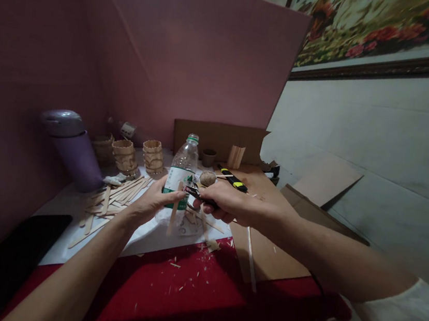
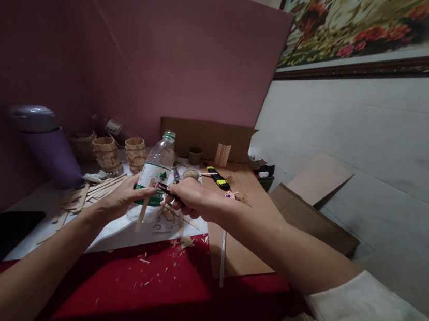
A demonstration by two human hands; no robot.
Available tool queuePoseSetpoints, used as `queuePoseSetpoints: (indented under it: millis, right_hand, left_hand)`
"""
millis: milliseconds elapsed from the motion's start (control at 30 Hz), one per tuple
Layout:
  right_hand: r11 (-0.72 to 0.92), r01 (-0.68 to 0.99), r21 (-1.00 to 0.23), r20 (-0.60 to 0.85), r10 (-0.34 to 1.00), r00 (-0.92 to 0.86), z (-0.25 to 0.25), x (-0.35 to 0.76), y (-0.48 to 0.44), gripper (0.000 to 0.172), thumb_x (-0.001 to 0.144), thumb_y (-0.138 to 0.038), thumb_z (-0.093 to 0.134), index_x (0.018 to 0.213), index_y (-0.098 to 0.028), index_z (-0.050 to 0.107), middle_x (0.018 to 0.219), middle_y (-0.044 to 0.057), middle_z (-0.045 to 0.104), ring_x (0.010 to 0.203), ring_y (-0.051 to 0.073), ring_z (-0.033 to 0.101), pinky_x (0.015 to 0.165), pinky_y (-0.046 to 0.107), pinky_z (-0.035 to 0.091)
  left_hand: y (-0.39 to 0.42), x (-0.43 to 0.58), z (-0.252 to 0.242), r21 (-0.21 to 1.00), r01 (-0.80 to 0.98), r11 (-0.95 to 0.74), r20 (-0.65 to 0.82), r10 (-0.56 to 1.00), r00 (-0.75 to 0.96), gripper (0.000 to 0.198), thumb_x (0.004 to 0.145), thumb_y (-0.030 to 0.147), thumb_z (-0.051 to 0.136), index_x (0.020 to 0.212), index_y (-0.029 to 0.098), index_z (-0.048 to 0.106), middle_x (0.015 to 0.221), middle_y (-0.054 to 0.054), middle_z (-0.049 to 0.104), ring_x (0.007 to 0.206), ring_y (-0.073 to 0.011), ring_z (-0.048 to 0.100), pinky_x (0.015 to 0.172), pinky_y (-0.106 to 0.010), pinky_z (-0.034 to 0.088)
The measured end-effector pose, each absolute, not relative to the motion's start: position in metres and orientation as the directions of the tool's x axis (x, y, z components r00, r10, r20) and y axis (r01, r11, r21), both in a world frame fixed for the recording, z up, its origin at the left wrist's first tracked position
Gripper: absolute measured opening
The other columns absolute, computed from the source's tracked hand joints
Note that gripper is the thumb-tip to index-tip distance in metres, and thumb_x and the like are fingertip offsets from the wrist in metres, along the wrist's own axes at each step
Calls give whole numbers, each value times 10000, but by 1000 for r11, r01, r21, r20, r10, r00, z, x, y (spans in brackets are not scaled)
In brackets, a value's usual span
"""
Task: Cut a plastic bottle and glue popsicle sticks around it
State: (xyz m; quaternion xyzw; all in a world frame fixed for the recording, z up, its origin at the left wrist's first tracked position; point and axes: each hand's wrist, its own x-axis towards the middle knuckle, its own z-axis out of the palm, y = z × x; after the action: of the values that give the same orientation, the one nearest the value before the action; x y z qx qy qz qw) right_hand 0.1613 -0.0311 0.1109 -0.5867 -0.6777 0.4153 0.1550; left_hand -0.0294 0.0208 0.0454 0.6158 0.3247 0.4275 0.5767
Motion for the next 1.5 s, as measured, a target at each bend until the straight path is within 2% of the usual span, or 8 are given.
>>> queuePoseSetpoints:
  millis: [167,233,300,367,533,700,967,1500]
  right_hand:
    - [373,845,-382,140,928,-346,109,158,-40,390,963,-306,415,612,-172,523,656,45,530,599,136,412,560,283,281]
    - [300,830,-470,73,950,-302,111,156,-41,378,967,-297,393,635,-175,526,652,39,521,577,131,404,544,279,279]
    - [40,720,-693,-181,957,-228,114,155,-41,337,967,-294,361,709,-178,545,626,8,486,501,109,362,487,257,260]
    - [-168,594,-786,-364,903,-227,116,156,-39,301,963,-300,351,766,-187,548,604,-20,450,448,95,310,444,240,227]
    - [190,747,-637,-17,966,-260,113,156,-39,370,929,-327,501,588,-192,455,562,-12,378,519,109,306,470,246,219]
    - [-97,646,-757,-276,944,-182,115,154,-40,276,940,-325,407,751,-182,549,575,-16,458,427,93,362,390,222,225]
    - [-225,487,-844,-380,891,-248,126,160,-48,200,911,-295,446,786,-182,553,561,-57,418,347,44,257,343,185,132]
    - [-231,429,-873,-345,915,-210,140,161,-57,210,936,-266,439,761,-188,525,523,-70,407,348,44,261,335,171,145]
  left_hand:
    - [21,-28,44,986,-120,-118,157,896,415,548,606,398,846,1043,148,629,969,-91,709,860,-241,654,778,-342,509]
    - [22,-28,43,985,-119,-122,161,894,419,530,608,402,844,1023,146,636,968,-92,713,853,-241,655,770,-338,507]
    - [22,-28,42,987,-108,-115,151,889,432,514,619,411,838,1010,145,636,947,-87,713,833,-240,657,755,-338,508]
    - [22,-29,42,989,-101,-112,146,886,440,520,627,416,836,1022,147,629,941,-84,712,823,-239,660,745,-337,509]
    - [21,-28,42,987,-102,-127,159,884,439,553,631,407,836,1075,159,619,993,-92,714,884,-256,667,776,-341,510]
    - [21,-29,42,988,-135,-73,128,881,456,529,633,398,834,1050,148,629,962,-94,722,848,-250,676,764,-341,514]
    - [21,-33,37,974,-212,85,40,851,524,488,652,375,835,1028,159,610,965,-96,721,819,-246,693,752,-362,547]
    - [21,-32,40,951,-276,139,36,837,545,456,664,343,798,1033,151,609,940,-106,735,780,-242,702,741,-374,558]
